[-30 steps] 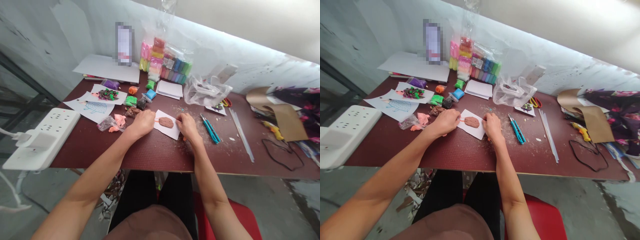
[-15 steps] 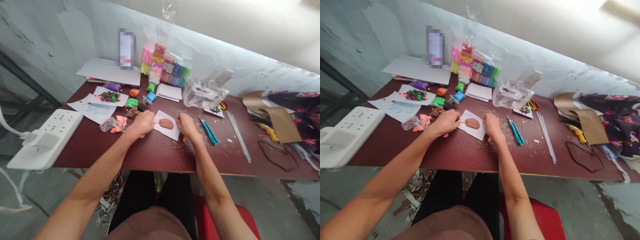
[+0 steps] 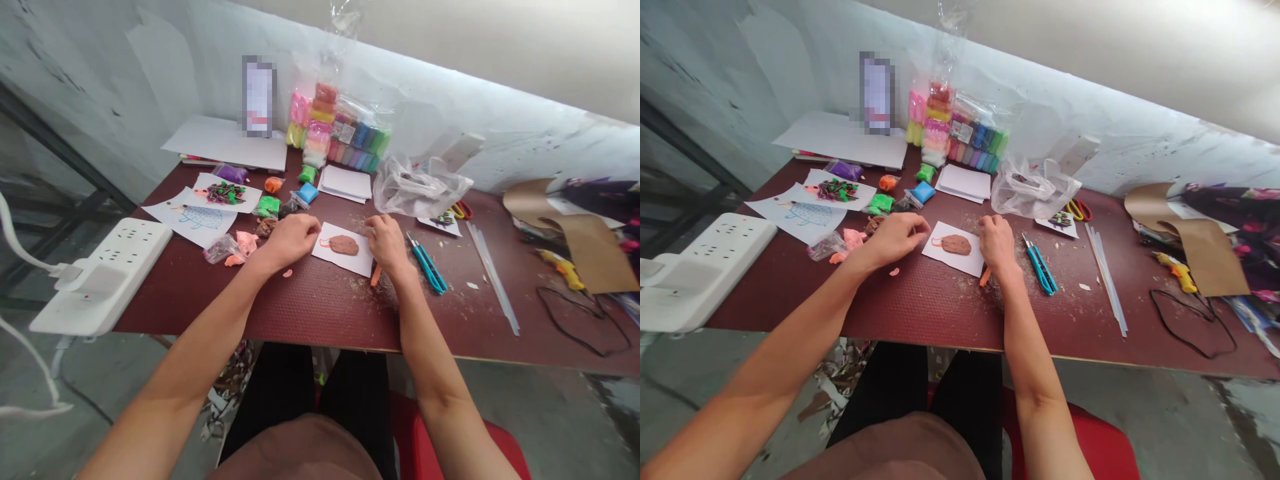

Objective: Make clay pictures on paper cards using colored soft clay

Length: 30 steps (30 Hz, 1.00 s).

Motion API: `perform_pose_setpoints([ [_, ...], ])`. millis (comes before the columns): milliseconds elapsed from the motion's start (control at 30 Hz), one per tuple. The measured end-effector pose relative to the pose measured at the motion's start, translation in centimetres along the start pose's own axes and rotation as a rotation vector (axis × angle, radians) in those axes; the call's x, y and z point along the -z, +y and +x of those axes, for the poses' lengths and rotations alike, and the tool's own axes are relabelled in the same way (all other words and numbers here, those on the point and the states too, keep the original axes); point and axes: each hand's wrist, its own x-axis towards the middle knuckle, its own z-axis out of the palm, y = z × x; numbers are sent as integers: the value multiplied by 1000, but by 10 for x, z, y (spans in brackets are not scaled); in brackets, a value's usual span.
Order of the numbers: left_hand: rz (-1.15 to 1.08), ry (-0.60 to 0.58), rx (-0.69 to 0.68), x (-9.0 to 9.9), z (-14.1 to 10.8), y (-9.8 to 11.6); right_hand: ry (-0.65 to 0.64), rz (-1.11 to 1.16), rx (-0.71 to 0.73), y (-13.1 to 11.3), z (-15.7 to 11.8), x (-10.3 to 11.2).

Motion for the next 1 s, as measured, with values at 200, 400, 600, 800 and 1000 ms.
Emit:
perform_pose_setpoints([
  [200,-42,291,150,22,2,-31,179,250,108,-35,-19,-2],
  [400,-5,265,258,37,-2,-56,-25,279,342,-83,-39,-11],
  [600,49,138,247,42,-7,-59,-98,329,421,-97,-45,-16],
  [800,72,0,198,43,-7,-59,-152,386,400,-107,-41,-11],
  [1000,-55,116,101,45,-8,-55,-152,418,369,-111,-35,-9],
])
